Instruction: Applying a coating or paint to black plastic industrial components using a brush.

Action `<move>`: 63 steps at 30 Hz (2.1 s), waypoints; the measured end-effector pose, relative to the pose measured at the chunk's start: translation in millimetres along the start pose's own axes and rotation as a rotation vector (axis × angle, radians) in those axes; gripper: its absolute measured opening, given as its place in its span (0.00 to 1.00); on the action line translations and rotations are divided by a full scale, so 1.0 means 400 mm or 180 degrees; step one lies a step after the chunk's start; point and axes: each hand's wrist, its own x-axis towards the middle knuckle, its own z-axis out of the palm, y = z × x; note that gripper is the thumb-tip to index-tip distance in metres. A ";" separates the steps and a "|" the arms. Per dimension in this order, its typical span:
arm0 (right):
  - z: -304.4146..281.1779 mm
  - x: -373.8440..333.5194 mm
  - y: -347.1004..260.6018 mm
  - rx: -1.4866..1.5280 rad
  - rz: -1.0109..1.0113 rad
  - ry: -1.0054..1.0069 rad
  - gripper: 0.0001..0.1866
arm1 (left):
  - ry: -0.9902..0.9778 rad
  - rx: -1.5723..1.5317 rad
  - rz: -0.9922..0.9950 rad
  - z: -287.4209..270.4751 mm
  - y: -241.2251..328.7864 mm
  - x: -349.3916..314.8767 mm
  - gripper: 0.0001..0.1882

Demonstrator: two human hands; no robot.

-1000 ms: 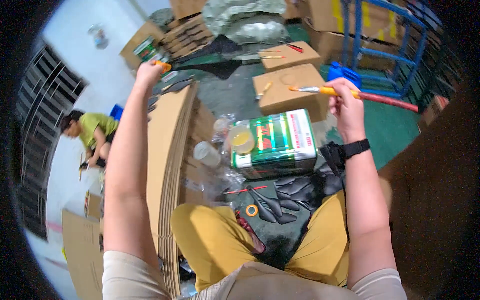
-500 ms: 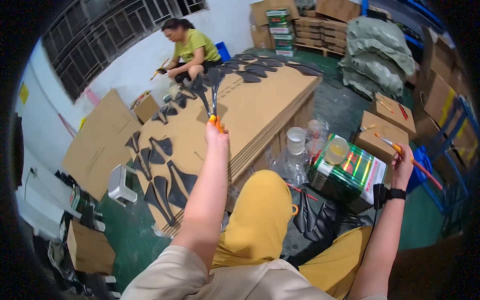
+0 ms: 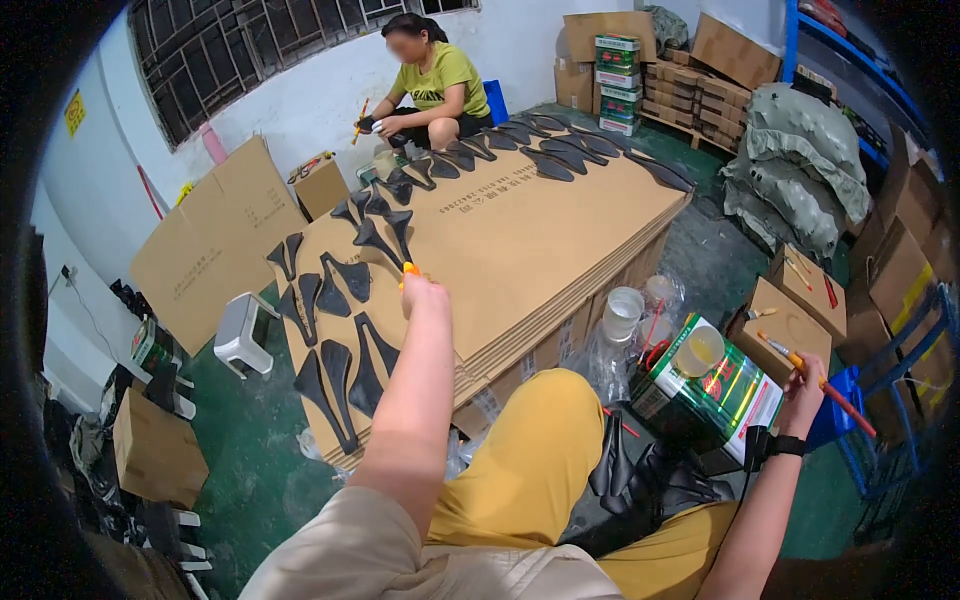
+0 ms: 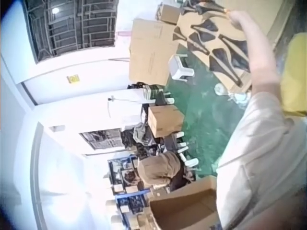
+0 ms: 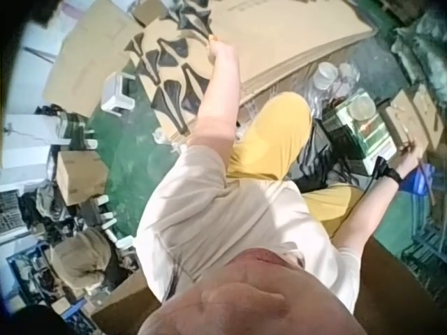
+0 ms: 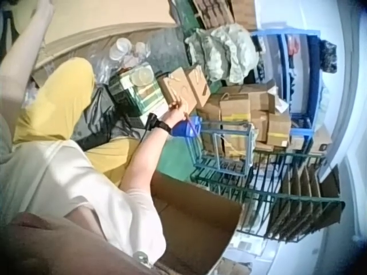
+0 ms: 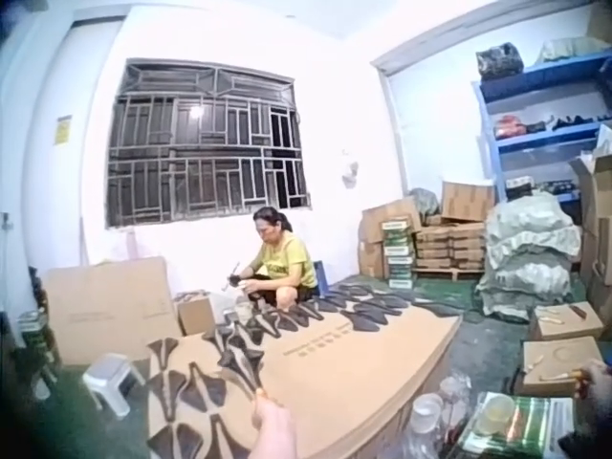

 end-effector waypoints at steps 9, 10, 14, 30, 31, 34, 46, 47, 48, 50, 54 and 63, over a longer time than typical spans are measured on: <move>0.048 -0.020 -0.008 -0.0227 0.0054 -0.0024 0.12 | 0.0022 -0.0229 0.0033 0.000 0.053 0.020 0.05; 0.043 -0.021 -0.006 -0.0219 0.0068 -0.0036 0.12 | 0.0001 -0.0194 0.0045 -0.001 0.058 0.022 0.05; 0.028 -0.023 -0.006 -0.0219 0.0099 -0.0037 0.12 | -0.0135 -0.0231 -0.0096 -0.005 0.063 0.024 0.05; 0.040 -0.020 0.010 -0.0269 0.0139 -0.0080 0.11 | -0.0719 -0.0639 -0.0463 0.003 0.049 0.123 0.03; 0.043 -0.021 0.009 -0.0261 0.0141 -0.0128 0.10 | -0.0657 -0.0573 -0.0448 0.004 0.052 0.125 0.03; 0.049 -0.028 0.002 -0.0236 0.0134 -0.0203 0.10 | -0.0587 -0.0565 -0.0376 0.000 0.057 0.121 0.03; 0.052 -0.037 0.002 -0.0142 0.0131 -0.0158 0.10 | -0.0589 -0.0661 -0.0447 -0.016 0.070 0.108 0.04; 0.049 -0.036 0.003 -0.0146 0.0111 -0.0180 0.11 | -0.0610 -0.0680 -0.0494 -0.018 0.067 0.108 0.04; 0.053 -0.038 0.002 -0.0139 0.0116 -0.0188 0.11 | -0.0608 -0.0683 -0.0483 -0.019 0.070 0.114 0.04; 0.063 -0.043 -0.003 -0.0260 0.0047 -0.0275 0.10 | -0.0557 -0.0693 -0.0457 -0.021 0.076 0.126 0.05; 0.057 -0.048 -0.012 -0.0290 0.0098 -0.0307 0.10 | -0.0574 -0.0726 -0.0441 -0.026 0.067 0.115 0.05; 0.059 -0.050 -0.016 -0.0089 0.0289 -0.0218 0.08 | -0.0940 -0.0371 -0.0578 -0.050 0.066 0.135 0.11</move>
